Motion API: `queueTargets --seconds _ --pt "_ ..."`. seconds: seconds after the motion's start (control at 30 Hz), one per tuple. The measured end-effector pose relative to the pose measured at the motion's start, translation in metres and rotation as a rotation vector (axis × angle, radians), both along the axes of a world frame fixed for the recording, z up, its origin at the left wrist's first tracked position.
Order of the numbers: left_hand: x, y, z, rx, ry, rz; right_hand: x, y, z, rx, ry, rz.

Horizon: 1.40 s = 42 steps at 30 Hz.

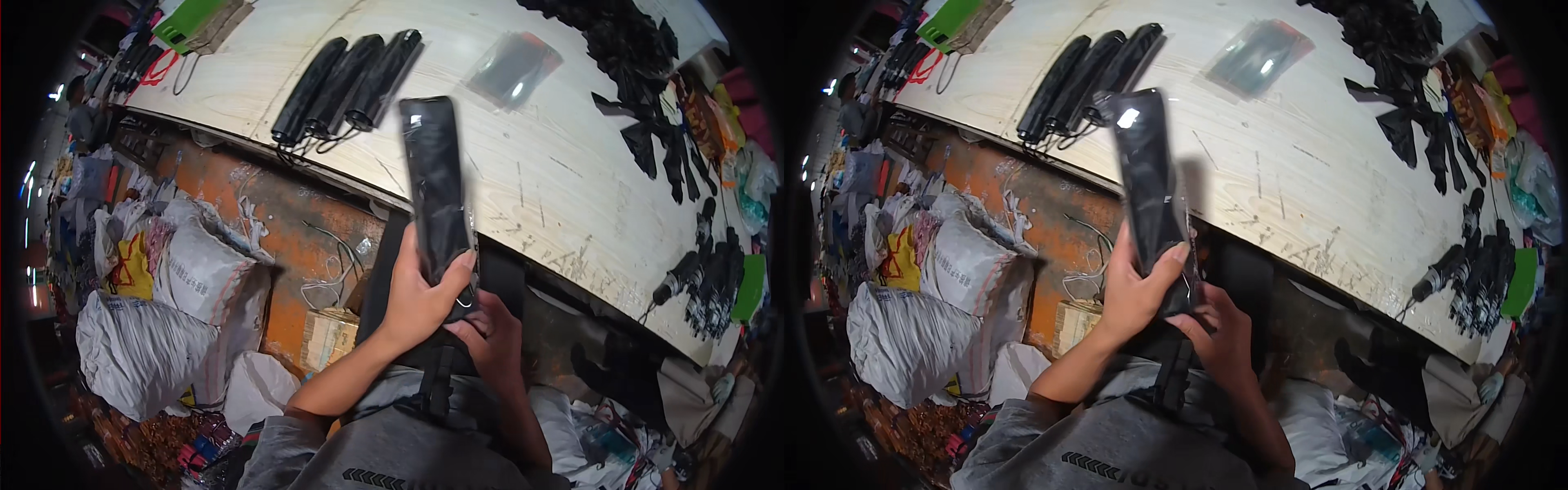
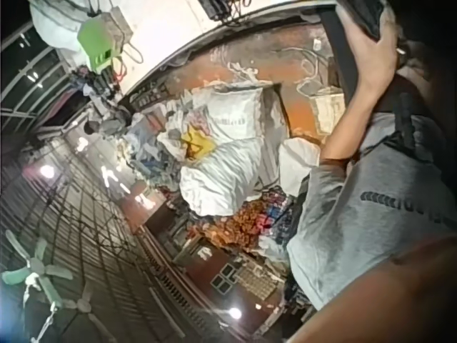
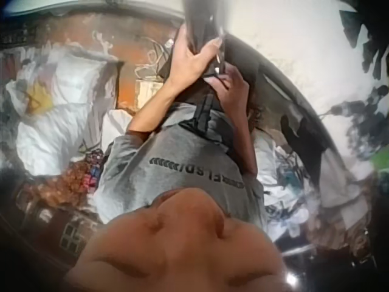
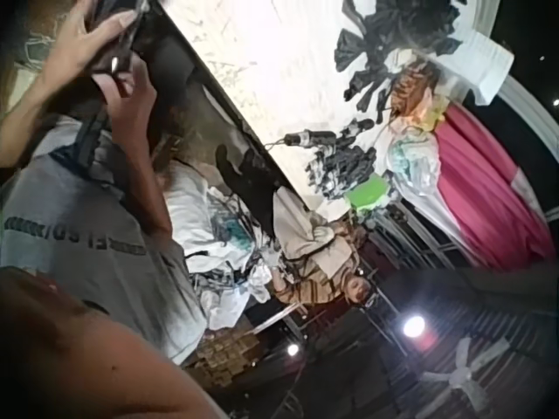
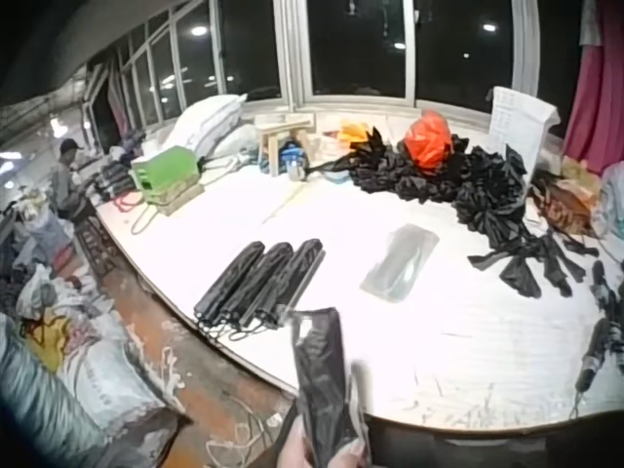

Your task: Folding umbrellas and sliding them into protective plastic sleeves.

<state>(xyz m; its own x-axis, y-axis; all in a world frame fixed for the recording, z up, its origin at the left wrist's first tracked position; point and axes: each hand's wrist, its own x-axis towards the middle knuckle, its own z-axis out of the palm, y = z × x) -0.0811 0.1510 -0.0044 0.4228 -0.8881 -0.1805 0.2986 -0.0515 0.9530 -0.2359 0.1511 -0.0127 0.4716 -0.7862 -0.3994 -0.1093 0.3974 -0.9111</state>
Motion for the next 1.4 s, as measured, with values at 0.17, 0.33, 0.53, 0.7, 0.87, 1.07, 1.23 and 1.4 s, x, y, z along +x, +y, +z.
queueTargets --seconds 0.17,0.33,0.53,0.7,0.87,1.07,1.23,1.4 --pt "0.060 -0.043 0.015 0.066 -0.632 0.036 -0.002 -0.005 -0.018 -0.045 -0.019 -0.023" --pt "0.160 -0.088 0.016 0.130 -1.309 0.135 -0.015 -0.018 -0.027 -0.176 0.126 0.104" --pt "0.232 -0.129 -0.014 0.314 -1.657 0.122 -0.017 -0.034 -0.036 -0.204 0.225 0.123" --pt "0.259 -0.131 -0.041 0.091 -1.682 0.259 -0.010 -0.041 -0.035 -0.225 0.279 0.154" --pt "0.246 -0.157 -0.041 0.057 -1.636 0.233 -0.011 -0.058 -0.016 -0.142 0.280 0.240" --pt "0.286 -0.124 -0.035 0.291 -1.438 0.050 -0.015 -0.118 0.003 -0.191 0.100 0.209" --pt "0.248 -0.125 -0.041 0.123 -1.448 0.223 -0.042 -0.191 0.006 -0.385 0.157 -0.356" --pt "0.216 -0.113 -0.037 0.057 -1.305 0.401 -0.054 -0.281 0.011 -0.364 0.154 -0.495"
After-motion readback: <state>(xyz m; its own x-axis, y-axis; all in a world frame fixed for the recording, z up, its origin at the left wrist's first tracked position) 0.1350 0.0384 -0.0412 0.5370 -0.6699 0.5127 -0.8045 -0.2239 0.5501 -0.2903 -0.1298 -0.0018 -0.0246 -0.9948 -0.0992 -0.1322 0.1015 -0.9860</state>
